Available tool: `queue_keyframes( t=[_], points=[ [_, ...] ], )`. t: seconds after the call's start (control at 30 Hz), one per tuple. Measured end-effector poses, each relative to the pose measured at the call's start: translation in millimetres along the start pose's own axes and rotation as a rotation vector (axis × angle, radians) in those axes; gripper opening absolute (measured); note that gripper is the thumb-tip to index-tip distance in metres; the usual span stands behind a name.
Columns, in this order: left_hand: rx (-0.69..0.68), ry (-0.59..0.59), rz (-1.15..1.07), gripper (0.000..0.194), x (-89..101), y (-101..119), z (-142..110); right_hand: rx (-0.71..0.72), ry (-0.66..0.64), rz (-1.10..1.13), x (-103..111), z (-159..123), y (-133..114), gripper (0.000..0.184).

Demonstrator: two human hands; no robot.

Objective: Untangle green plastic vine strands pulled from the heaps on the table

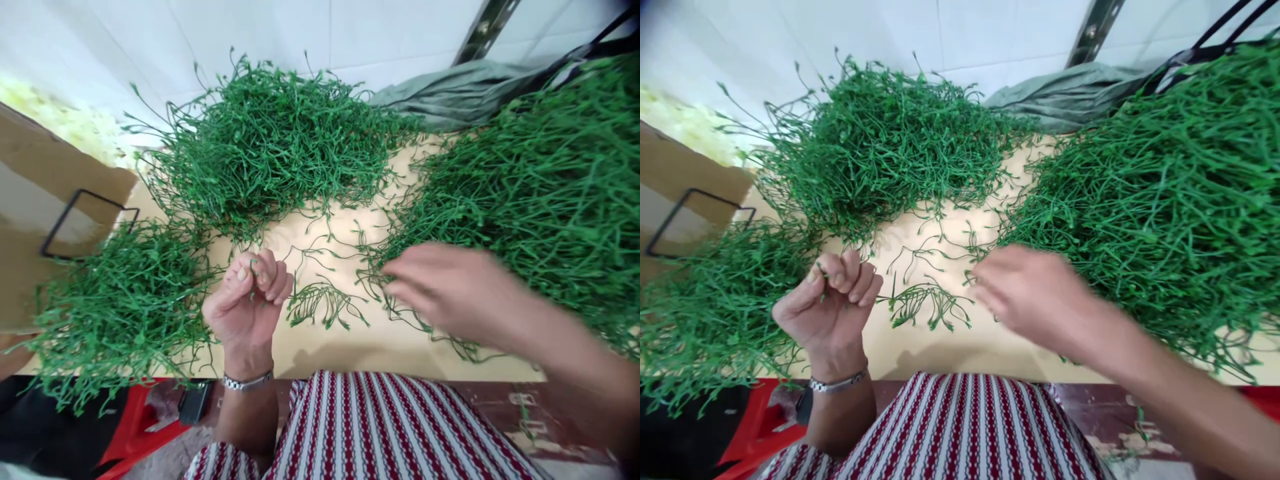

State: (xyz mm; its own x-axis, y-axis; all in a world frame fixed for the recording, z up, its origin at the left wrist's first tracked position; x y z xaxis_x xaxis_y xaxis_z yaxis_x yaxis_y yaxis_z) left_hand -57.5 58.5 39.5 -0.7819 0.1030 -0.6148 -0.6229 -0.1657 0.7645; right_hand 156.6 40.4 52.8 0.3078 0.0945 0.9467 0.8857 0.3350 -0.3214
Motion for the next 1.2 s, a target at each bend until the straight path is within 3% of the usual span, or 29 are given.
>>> queue_keyframes(
  t=[0.1, 0.13, 0.23, 0.37, 0.47, 0.5, 0.6, 0.67, 0.73, 0.83, 0.97, 1.03, 1.2],
  points=[
    [-0.028, -0.051, 0.012, 0.023, -2.8, 4, -4, -0.010, -0.188, -0.102, -66, 17, -29, 0.025],
    [-0.039, -0.070, 0.020, 0.023, -3.1, 6, -6, -0.029, -0.193, -0.127, -81, 22, -35, 0.023],
    [-0.079, -0.120, 0.064, 0.024, 0.3, 10, -10, -0.048, -0.166, -0.149, -106, 27, -42, 0.013],
    [-0.174, -0.262, 0.202, 0.023, 14.1, 25, -20, -0.018, -0.098, 0.021, -93, 23, -37, 0.010],
    [-0.112, -0.483, 0.389, 0.033, 25.2, 32, -32, 0.013, -0.010, 0.198, -69, 22, -35, 0.006],
    [-0.084, -0.504, 0.462, 0.039, 30.4, 33, -35, 0.039, 0.027, 0.239, -61, 23, -36, 0.006],
    [-0.118, -0.380, 0.717, 0.032, 40.5, 41, -31, 0.155, 0.132, 0.302, -45, 24, -43, 0.007],
    [-0.158, -0.306, 0.907, 0.017, 34.4, 39, -25, 0.231, 0.172, 0.321, -39, 24, -49, 0.007],
    [-0.142, -0.349, 1.029, 0.015, 19.3, 26, -18, 0.287, 0.186, 0.327, -37, 24, -53, 0.005],
    [-0.086, -0.437, 0.983, 0.016, 1.5, 2, -11, 0.347, 0.201, 0.351, -34, 24, -57, 0.006],
    [-0.005, -0.249, 0.643, 0.019, 10.3, -14, -9, 0.364, 0.260, 0.471, -30, 24, -54, 0.007],
    [0.077, -0.219, 0.511, 0.025, 13.9, -20, -12, 0.370, 0.270, 0.509, -30, 24, -52, 0.009],
    [0.153, -0.319, 0.591, 0.009, 3.9, -25, -18, 0.410, 0.230, 0.476, -34, 27, -55, 0.011]
  ],
)
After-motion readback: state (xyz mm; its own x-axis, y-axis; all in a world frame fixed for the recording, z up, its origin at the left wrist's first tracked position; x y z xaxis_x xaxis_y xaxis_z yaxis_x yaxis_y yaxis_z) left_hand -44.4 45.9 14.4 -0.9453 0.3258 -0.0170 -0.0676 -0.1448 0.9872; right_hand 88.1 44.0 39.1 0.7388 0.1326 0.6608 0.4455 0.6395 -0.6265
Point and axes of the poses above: each hand's wrist, its own z-axis towards the middle knuckle, its own x-axis out of the back of the hand, y = z × x, the point moved 6 cm from there along z, towards the middle knuckle, and after that the axes turned 10 degrees about -x, right-handed, at the moved point
